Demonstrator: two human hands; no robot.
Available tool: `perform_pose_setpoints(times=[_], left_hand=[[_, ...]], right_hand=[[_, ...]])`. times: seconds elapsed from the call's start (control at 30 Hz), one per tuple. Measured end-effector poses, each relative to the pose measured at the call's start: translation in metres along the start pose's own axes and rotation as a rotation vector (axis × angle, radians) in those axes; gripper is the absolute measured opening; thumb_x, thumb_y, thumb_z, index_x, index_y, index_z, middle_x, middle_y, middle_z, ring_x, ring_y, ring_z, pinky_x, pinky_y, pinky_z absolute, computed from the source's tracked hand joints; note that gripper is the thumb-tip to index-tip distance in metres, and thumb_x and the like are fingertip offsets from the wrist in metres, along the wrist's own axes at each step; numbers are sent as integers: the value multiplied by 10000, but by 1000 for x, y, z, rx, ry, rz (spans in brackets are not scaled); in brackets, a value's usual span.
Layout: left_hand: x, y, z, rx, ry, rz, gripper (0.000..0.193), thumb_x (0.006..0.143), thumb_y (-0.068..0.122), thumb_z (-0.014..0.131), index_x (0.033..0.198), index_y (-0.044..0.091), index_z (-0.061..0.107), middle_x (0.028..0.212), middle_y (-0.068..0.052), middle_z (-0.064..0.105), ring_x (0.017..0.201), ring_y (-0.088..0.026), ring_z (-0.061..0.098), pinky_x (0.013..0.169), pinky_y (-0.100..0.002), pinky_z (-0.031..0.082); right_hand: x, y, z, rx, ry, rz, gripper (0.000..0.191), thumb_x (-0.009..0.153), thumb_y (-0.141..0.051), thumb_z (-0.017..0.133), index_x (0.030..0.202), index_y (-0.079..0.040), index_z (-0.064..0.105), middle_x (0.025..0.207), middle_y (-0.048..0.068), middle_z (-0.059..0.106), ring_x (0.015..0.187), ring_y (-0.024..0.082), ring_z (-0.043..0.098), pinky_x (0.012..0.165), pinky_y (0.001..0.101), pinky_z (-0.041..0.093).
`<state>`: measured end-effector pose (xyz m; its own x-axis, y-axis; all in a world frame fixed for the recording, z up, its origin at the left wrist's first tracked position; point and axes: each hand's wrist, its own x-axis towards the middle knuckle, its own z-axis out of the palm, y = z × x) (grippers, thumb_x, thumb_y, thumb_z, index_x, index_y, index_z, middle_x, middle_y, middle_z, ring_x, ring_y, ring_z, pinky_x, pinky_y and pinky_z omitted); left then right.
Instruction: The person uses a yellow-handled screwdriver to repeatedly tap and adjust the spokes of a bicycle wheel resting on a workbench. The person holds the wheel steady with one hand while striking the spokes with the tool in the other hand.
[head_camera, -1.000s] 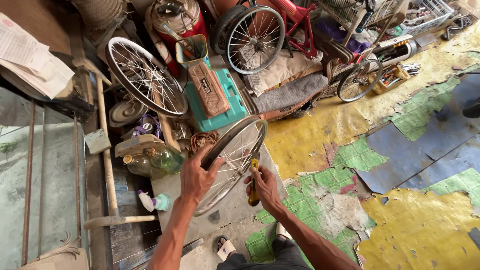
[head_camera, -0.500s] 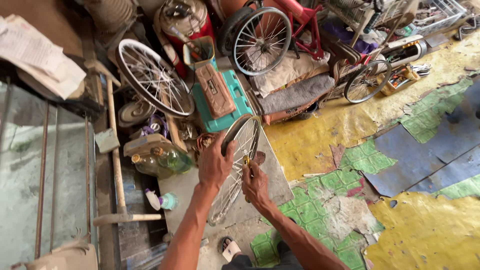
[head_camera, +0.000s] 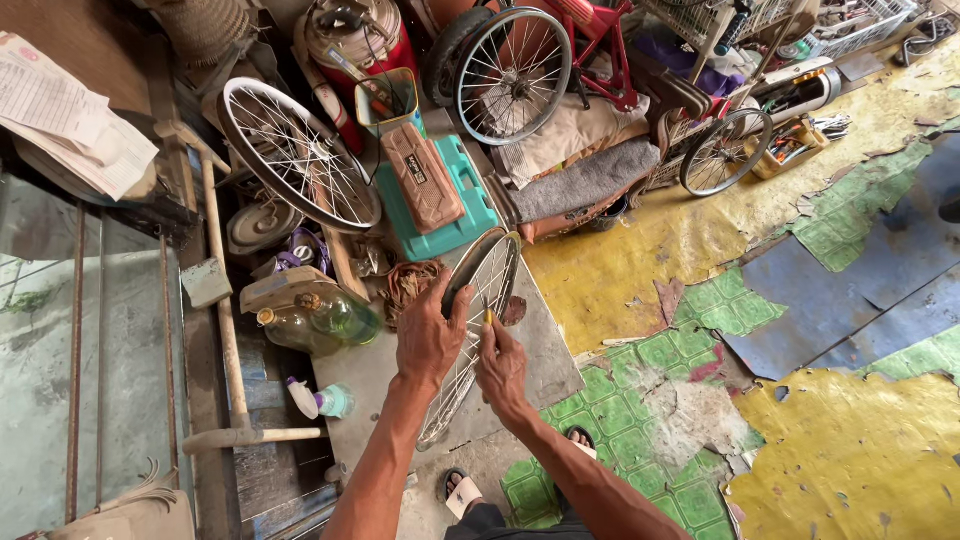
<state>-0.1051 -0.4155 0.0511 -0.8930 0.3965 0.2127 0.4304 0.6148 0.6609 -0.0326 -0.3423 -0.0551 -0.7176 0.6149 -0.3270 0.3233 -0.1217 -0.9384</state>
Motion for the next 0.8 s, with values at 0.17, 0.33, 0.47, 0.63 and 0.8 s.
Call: perform_pose_setpoints(times=[0.17,0.33,0.47,0.63,0.8], left_hand=[[-3,-1,2,-18,23,30,467,992,354,627,1243,-38,670,1052,-238,749,887,-385,747,759,-445,591],[-4,-2,2,15,87,83,478,991,353,644,1240,-54,676,1120,-269,729,973,-421,724,825,-453,575],[-5,-1,-1,-4,72,53,492,988,361,637,1236,-63,670,1118,-271,731,966,-413,729,831,-451,577],[-4,4,-4,-69,-57,-115,517,970,384,599,1270,-35,648,1079,-240,744,940,-363,757,818,-423,598],[-7,5,-4,-28,75,78,493,997,363,627,1235,-68,670,1091,-269,735,966,-407,727,840,-458,571]], right_hand=[[4,-14,15,60,78,-253,430,1095,-350,511,1446,-124,616,611,9,573,512,70,492,428,314,408],[-15,-9,10,57,64,144,467,1022,-324,493,1460,-188,582,589,34,510,467,139,450,416,368,372],[-13,-7,15,78,57,40,483,1040,-317,487,1481,-142,575,635,14,519,498,105,432,432,358,348],[1,-6,25,44,80,-130,485,1082,-374,500,1498,-129,542,662,13,616,513,58,462,439,289,423],[-9,3,13,80,32,185,450,1054,-354,464,1404,-132,640,657,11,531,451,93,407,373,317,384]])
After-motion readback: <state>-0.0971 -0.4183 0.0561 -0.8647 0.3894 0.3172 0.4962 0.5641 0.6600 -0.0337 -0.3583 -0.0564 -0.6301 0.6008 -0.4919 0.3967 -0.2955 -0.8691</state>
